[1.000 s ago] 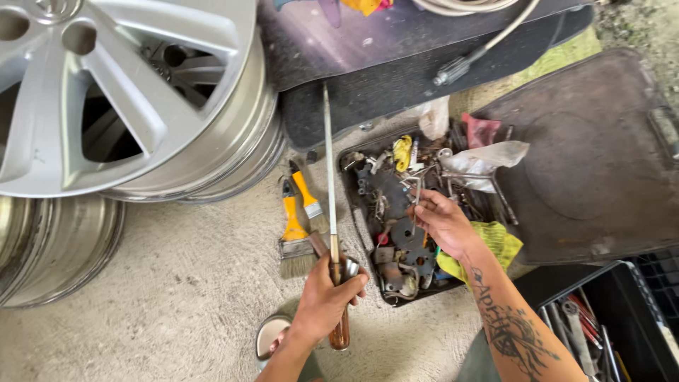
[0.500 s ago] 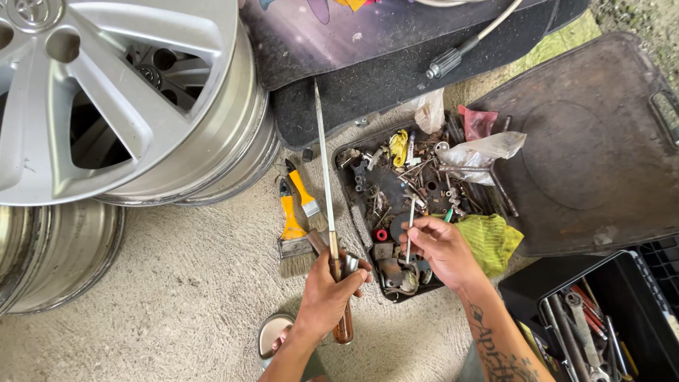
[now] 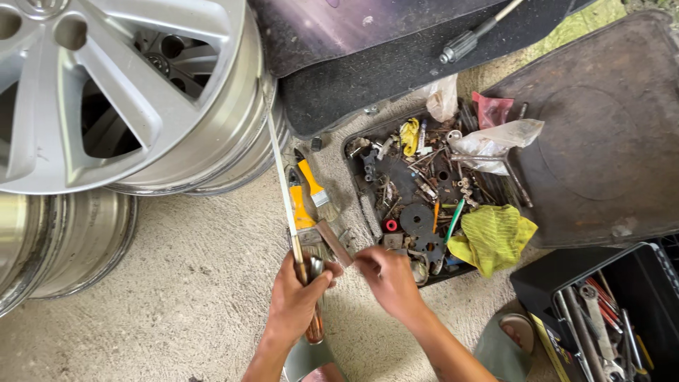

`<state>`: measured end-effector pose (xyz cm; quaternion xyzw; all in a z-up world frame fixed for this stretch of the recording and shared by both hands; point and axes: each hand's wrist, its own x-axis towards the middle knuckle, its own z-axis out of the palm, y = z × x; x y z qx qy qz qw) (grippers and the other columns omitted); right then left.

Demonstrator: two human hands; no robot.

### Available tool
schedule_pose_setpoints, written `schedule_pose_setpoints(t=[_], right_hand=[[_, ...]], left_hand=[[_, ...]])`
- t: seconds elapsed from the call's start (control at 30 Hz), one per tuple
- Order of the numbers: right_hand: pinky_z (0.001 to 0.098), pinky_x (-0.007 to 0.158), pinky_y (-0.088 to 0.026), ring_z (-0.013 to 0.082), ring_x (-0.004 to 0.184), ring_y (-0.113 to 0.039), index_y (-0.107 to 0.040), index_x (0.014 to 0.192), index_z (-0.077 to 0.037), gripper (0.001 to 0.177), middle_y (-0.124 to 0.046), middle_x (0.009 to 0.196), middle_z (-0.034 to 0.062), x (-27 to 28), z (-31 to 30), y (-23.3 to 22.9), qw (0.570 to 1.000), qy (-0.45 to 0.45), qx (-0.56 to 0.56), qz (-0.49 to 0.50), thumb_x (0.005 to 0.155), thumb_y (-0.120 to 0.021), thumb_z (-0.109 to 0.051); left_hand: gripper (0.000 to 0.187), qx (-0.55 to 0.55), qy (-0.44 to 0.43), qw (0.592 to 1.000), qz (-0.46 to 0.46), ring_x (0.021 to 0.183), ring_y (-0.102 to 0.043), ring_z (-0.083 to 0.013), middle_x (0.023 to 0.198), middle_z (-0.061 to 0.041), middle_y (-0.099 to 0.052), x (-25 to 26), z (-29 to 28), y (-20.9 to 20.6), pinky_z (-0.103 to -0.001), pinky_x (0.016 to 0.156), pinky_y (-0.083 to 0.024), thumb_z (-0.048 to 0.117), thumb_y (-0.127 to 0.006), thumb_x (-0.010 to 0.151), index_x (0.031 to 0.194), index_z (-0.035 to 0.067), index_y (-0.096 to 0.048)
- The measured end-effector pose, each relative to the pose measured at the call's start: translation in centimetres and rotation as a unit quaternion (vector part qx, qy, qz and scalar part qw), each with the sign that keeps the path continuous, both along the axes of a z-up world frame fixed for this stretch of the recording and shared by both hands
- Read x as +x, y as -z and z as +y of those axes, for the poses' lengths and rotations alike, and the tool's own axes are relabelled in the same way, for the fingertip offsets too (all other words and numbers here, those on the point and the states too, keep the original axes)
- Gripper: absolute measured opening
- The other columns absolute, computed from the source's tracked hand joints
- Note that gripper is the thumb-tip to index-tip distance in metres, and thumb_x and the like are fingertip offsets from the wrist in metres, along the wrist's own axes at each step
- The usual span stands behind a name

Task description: The person sits on the floor and organizes various hand tools from a cluttered toolbox into a black plastic case. They pick up wrenches, sockets, and other hardware, wipe them with a yellow cloth, and place them into the case.

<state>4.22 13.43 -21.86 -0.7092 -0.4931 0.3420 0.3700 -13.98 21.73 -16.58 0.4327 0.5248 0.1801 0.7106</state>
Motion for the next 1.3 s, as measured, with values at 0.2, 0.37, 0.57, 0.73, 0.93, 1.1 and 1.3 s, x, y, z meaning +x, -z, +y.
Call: schedule_pose_setpoints(t=[0.2,0.37,0.57,0.73,0.93,1.1,1.3], right_hand=[[0.0442,0.089,-0.049,0.0278,0.11,-0.063,-0.074,0.114,-0.004,0.033,-0.069,0.121,0.0152,-1.8,3.8,6.1,0.929,-0.092,-0.037,-0.356,0.081,-0.073,-0.011],[0.043,0.1,-0.038,0.0222,0.118,-0.052,-0.072,0.109,-0.009,0.021,-0.066,0.124,0.0077,-1.2,4.7,8.1,0.843,-0.264,-0.143,-0.445,0.09,-0.071,-0.018],[0.0387,0.089,-0.051,0.0222,0.104,-0.064,-0.072,0.103,-0.007,0.016,-0.072,0.11,0.0068,-0.8,2.7,5.8,0.969,-0.066,-0.032,-0.234,0.094,-0.064,-0.017],[0.0303,0.075,-0.053,0.0128,0.084,-0.065,-0.073,0.109,-0.005,0.021,-0.073,0.095,0.004,-1.9,-2.7,0.8,0.845,0.156,-0.082,0.506,0.103,-0.058,-0.017],[0.0314,0.075,-0.055,0.0146,0.083,-0.065,-0.07,0.107,0.0,0.014,-0.072,0.095,0.0073,5.2,-4.8,-5.2,0.847,0.238,-0.015,0.475,0.102,-0.067,-0.013],[0.0376,0.092,-0.057,0.0138,0.099,-0.069,-0.068,0.11,-0.006,0.022,-0.073,0.107,0.0022,14.7,-6.7,-11.4,0.817,0.227,0.023,0.53,0.097,-0.061,-0.023],[0.0379,0.09,-0.053,0.0142,0.095,-0.065,-0.07,0.11,-0.004,0.017,-0.071,0.105,0.004,17.3,-8.4,-14.8,0.818,0.199,0.089,0.532,0.103,-0.06,-0.016]], left_hand=[[0.036,-0.029,-0.01,0.998,-0.054,0.086,-0.076,-0.0235,0.09,-0.019,-0.075,-0.8,-0.7,-0.6,-0.033,0.071,-0.059,-0.006,-0.063,0.084,0.117,-0.001,-0.049],[0.036,-0.083,-0.05,0.991,-0.089,0.088,-0.076,-0.0244,0.093,-0.017,-0.074,0.1,-0.2,-1.1,-0.036,0.073,-0.06,-0.007,-0.062,0.084,0.117,-0.004,-0.05],[0.029,-0.062,0.005,0.996,-0.07,0.087,-0.075,-0.0226,0.097,-0.014,-0.077,0.5,-0.6,-1.8,-0.035,0.076,-0.062,-0.002,-0.062,0.085,0.113,-0.005,-0.054],[0.032,0.001,0.081,0.996,0.033,0.082,-0.076,-0.0189,0.09,-0.01,-0.074,3.5,-1.5,-2.1,-0.033,0.071,-0.062,0.005,-0.067,0.083,0.113,0.0,-0.057],[0.035,0.098,0.22,0.966,0.096,0.078,-0.066,-0.0198,0.087,-0.01,-0.067,10.4,-3.3,-3.8,-0.032,0.072,-0.055,0.012,-0.075,0.083,0.112,0.0,-0.059],[0.034,-0.09,0.124,0.977,-0.151,0.095,-0.07,-0.0215,0.107,-0.014,-0.065,15.2,-3.6,-6.6,-0.037,0.088,-0.061,0.001,-0.066,0.088,0.12,-0.001,-0.055],[0.03,-0.146,0.122,0.954,-0.231,0.114,-0.071,-0.0396,0.125,-0.031,-0.066,15.7,-4.4,-8.3,-0.048,0.098,-0.061,-0.006,-0.055,0.089,0.116,0.0,-0.044]])
